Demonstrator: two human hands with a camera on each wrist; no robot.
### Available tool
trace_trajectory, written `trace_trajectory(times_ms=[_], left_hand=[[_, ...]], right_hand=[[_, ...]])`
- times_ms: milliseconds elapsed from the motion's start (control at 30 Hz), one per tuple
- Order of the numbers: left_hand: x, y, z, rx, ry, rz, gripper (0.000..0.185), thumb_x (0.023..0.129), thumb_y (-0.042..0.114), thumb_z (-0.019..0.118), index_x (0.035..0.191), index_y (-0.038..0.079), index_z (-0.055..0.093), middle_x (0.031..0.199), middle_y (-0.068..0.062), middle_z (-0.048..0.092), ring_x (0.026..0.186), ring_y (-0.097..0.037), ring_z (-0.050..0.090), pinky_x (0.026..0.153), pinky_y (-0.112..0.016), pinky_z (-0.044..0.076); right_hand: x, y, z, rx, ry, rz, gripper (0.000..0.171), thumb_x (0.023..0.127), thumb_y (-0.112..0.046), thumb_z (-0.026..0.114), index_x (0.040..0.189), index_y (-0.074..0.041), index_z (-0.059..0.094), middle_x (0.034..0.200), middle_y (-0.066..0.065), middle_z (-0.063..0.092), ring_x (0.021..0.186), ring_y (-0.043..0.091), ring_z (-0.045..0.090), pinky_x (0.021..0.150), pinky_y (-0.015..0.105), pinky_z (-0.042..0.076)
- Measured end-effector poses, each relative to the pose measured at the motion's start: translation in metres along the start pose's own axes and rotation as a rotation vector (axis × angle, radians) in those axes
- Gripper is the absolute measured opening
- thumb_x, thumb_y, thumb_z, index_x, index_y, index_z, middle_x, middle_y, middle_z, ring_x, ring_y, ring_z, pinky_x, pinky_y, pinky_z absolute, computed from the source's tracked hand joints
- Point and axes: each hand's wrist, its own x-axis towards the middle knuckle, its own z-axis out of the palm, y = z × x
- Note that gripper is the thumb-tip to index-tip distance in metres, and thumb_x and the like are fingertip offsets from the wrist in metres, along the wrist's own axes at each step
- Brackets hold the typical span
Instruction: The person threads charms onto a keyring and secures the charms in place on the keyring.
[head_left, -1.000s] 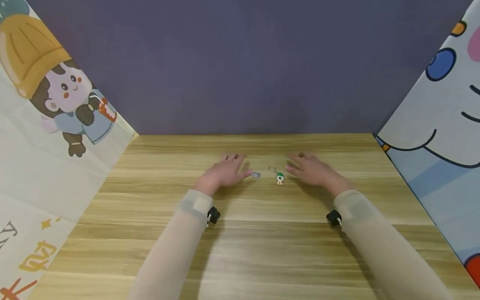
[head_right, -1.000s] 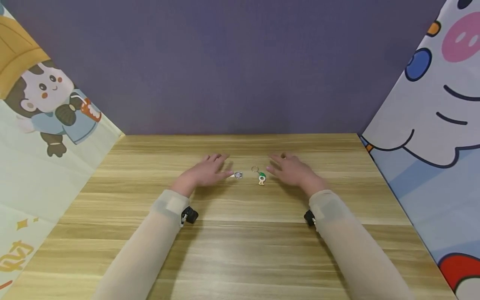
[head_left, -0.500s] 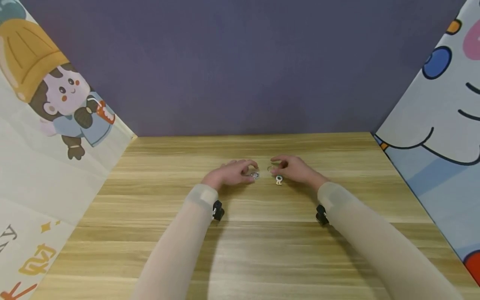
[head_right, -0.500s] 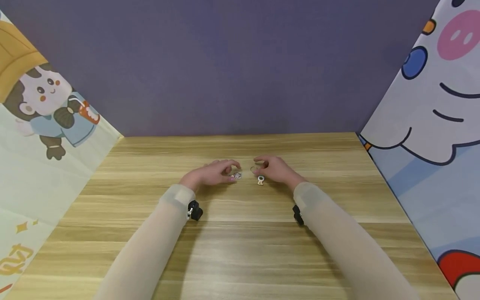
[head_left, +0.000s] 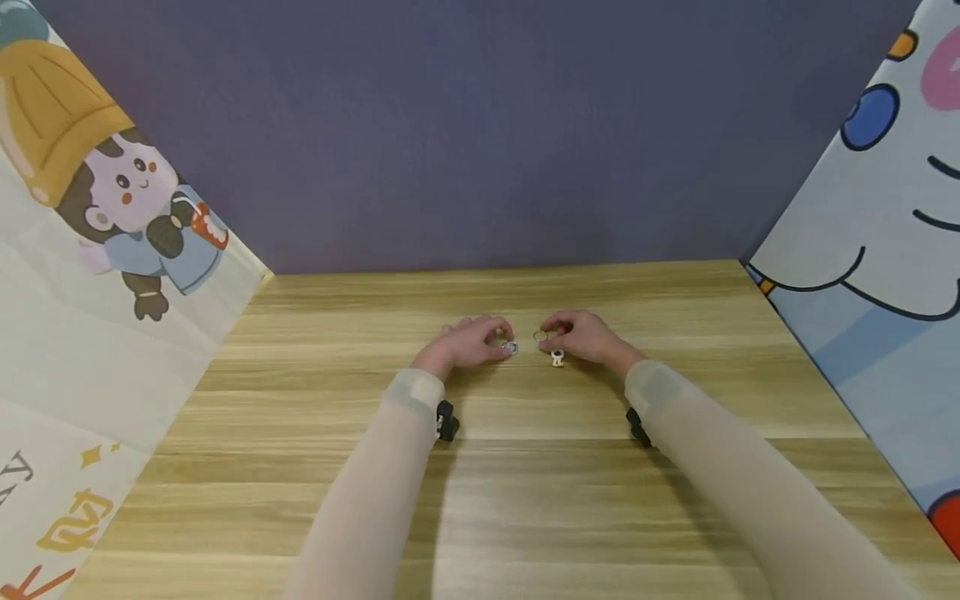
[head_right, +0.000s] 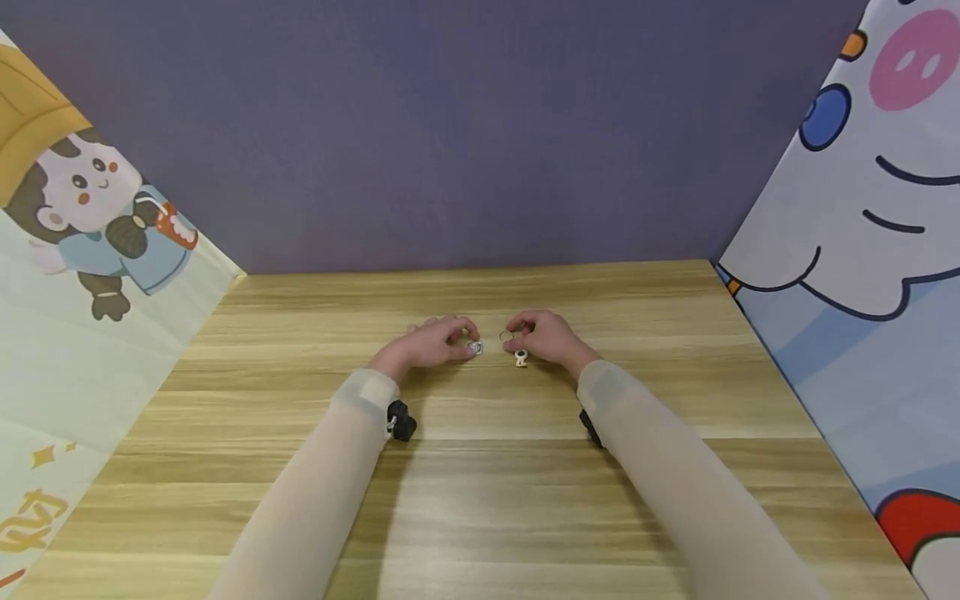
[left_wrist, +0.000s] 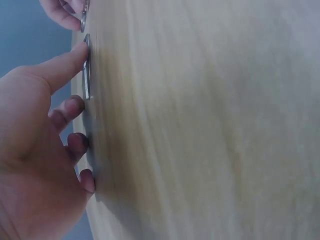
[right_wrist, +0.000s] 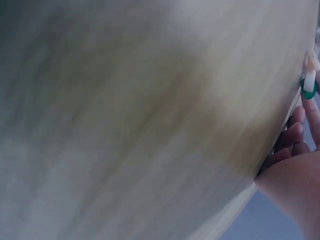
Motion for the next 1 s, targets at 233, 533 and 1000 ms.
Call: trace_trajectory(times_ms=[233,533,1000], left_hand=[[0.004,-0.001,0.001,-0.036,0.026,-0.020,0.026,0.103,0.042,0.069,0.124,0.029,0.065,0.125,-0.001,0.063,0.122,-0.026,0.051,0.122,-0.069,0.022],[0.004,-0.003,0.000,-0.045,0.063,-0.061,0.026,0.099,0.039,0.075,0.119,0.023,0.069,0.109,0.002,0.062,0.112,-0.022,0.053,0.118,-0.063,0.028],[0.003,-0.003,0.000,-0.078,0.071,-0.037,0.017,0.103,0.034,0.072,0.114,0.021,0.071,0.094,0.006,0.060,0.095,-0.016,0.055,0.120,-0.067,0.026]], right_hand=[[0.003,-0.007,-0.001,-0.018,-0.016,0.008,0.034,0.097,-0.030,0.077,0.125,-0.012,0.072,0.096,0.004,0.055,0.087,0.021,0.049,0.076,0.034,0.041],[0.003,-0.009,-0.004,0.076,-0.064,-0.001,0.030,0.096,-0.019,0.078,0.119,-0.002,0.068,0.095,0.004,0.056,0.086,0.018,0.050,0.074,0.029,0.044],[0.002,-0.003,-0.012,0.032,-0.125,-0.008,0.024,0.102,-0.029,0.073,0.113,-0.007,0.076,0.114,0.009,0.076,0.106,0.021,0.062,0.095,0.035,0.049]])
